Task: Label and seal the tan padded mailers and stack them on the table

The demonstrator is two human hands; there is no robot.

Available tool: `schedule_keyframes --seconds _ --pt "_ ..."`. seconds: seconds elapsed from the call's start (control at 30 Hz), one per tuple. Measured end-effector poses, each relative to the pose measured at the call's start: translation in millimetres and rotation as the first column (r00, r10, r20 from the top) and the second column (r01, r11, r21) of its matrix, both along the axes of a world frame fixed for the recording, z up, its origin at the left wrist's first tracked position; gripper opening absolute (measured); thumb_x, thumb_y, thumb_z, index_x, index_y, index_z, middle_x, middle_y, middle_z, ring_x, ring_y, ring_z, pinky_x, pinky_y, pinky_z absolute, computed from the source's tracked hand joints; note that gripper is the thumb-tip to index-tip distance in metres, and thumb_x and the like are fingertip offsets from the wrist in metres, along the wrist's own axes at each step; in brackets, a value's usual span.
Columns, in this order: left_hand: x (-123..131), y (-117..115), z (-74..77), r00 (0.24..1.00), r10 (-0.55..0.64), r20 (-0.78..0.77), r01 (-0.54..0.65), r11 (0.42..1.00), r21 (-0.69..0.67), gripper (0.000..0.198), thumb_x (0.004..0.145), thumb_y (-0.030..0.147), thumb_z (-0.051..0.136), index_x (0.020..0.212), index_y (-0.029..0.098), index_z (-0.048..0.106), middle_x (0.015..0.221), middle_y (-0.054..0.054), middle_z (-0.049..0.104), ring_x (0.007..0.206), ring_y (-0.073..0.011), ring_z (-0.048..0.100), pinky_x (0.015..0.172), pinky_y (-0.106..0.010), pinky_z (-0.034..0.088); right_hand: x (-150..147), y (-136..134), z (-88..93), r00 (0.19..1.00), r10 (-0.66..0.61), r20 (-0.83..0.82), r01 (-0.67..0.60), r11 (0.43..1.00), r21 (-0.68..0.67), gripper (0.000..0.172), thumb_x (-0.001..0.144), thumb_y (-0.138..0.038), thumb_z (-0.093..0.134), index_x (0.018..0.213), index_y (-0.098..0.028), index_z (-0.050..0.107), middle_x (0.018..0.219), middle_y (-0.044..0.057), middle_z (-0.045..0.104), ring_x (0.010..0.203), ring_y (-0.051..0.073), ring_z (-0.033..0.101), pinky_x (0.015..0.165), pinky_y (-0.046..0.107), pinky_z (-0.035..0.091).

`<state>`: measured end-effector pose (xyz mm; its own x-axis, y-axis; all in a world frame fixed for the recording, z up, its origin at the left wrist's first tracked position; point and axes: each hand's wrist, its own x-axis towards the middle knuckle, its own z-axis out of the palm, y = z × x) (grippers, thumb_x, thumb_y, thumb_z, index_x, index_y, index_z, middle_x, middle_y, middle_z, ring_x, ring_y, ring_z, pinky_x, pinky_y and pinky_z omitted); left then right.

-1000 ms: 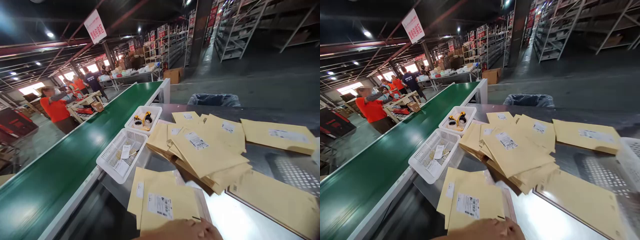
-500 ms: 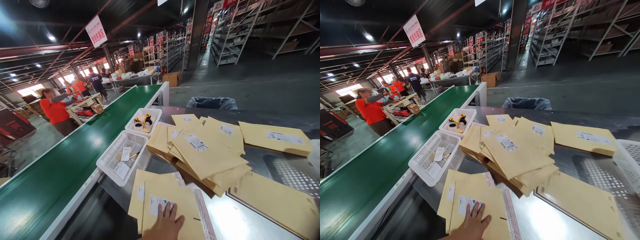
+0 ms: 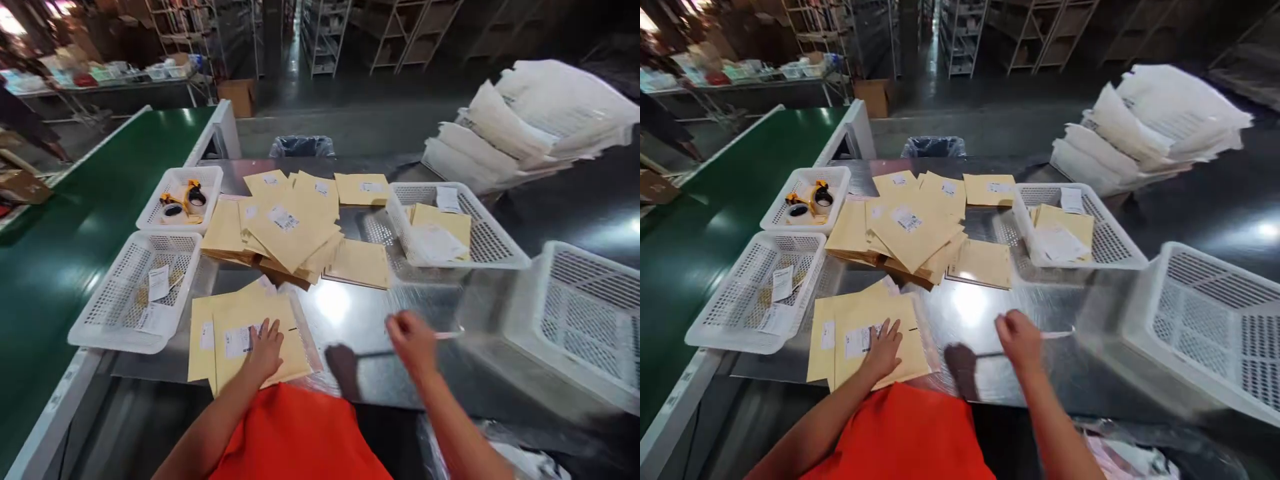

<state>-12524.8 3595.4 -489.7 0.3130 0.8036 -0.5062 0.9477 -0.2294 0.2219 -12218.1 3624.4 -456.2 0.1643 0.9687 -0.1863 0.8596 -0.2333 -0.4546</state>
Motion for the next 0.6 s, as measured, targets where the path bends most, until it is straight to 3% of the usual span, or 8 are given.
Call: schedule_keyframes --seconds 0.1,0.23,0.33,0.5,0.6 --pt "5.2 2.5 -6.3 0.999 -0.012 -0.052 0.013 1.0 0.016 0.078 0.077 0.03 0.066 0.148 0.028 0.034 0.163 -0.005 0.017 0.148 -0.0378 0.012 0.108 -0.074 0.021 -42.8 8.7 -29.1 0.986 0.163 -0.015 -0.164 0.972 -0.168 0.025 0.091 -0.044 0.056 0.095 -0.019 0.06 0.067 -0.001 0.06 0.064 0.014 0.056 0.057 0.025 0.035" --pt "5.4 0.3 -12.1 0.998 -0.012 -0.061 0.015 0.999 0.042 0.082 0.079 0.028 0.066 0.151 0.032 0.027 0.163 -0.004 0.013 0.149 -0.0375 0.011 0.106 -0.076 0.021 -93.5 -0.8 -59.4 0.934 0.349 -0.073 -0.356 0.894 -0.272 0.021 0.095 -0.031 0.048 0.082 -0.019 0.06 0.079 0.002 0.067 0.072 0.014 0.06 0.057 0.025 0.028" --pt "6.5 -0.6 -13.2 0.997 0.001 -0.071 0.001 0.999 0.036 0.083 0.079 0.027 0.067 0.151 0.033 0.026 0.163 -0.004 0.009 0.149 -0.0381 0.009 0.106 -0.077 0.02 -107.2 -10.1 -63.2 0.898 0.433 -0.081 -0.439 0.861 -0.258 0.026 0.098 -0.029 0.041 0.085 -0.019 0.06 0.086 0.002 0.069 0.079 0.015 0.061 0.061 0.025 0.031" --pt "9.1 -1.5 -18.3 0.995 0.037 -0.093 -0.034 0.999 0.03 0.089 0.079 0.029 0.067 0.153 0.031 0.018 0.163 -0.004 0.007 0.149 -0.036 0.006 0.11 -0.073 0.02 -133.3 -28.9 -65.8 0.825 0.564 -0.034 -0.556 0.801 -0.221 0.018 0.094 -0.023 0.045 0.093 -0.019 0.062 0.092 0.005 0.068 0.078 0.016 0.059 0.063 0.027 0.032" --pt "8.9 -2.7 -21.7 0.992 0.052 -0.113 -0.049 0.998 0.03 0.09 0.081 0.033 0.064 0.154 0.025 0.013 0.163 -0.005 0.01 0.15 -0.0324 0.004 0.114 -0.069 0.017 -151.8 -22.5 -74.9 0.804 0.594 0.044 -0.578 0.796 -0.182 0.019 0.094 -0.02 0.044 0.097 -0.017 0.062 0.099 0.01 0.065 0.086 0.021 0.058 0.069 0.03 0.035"
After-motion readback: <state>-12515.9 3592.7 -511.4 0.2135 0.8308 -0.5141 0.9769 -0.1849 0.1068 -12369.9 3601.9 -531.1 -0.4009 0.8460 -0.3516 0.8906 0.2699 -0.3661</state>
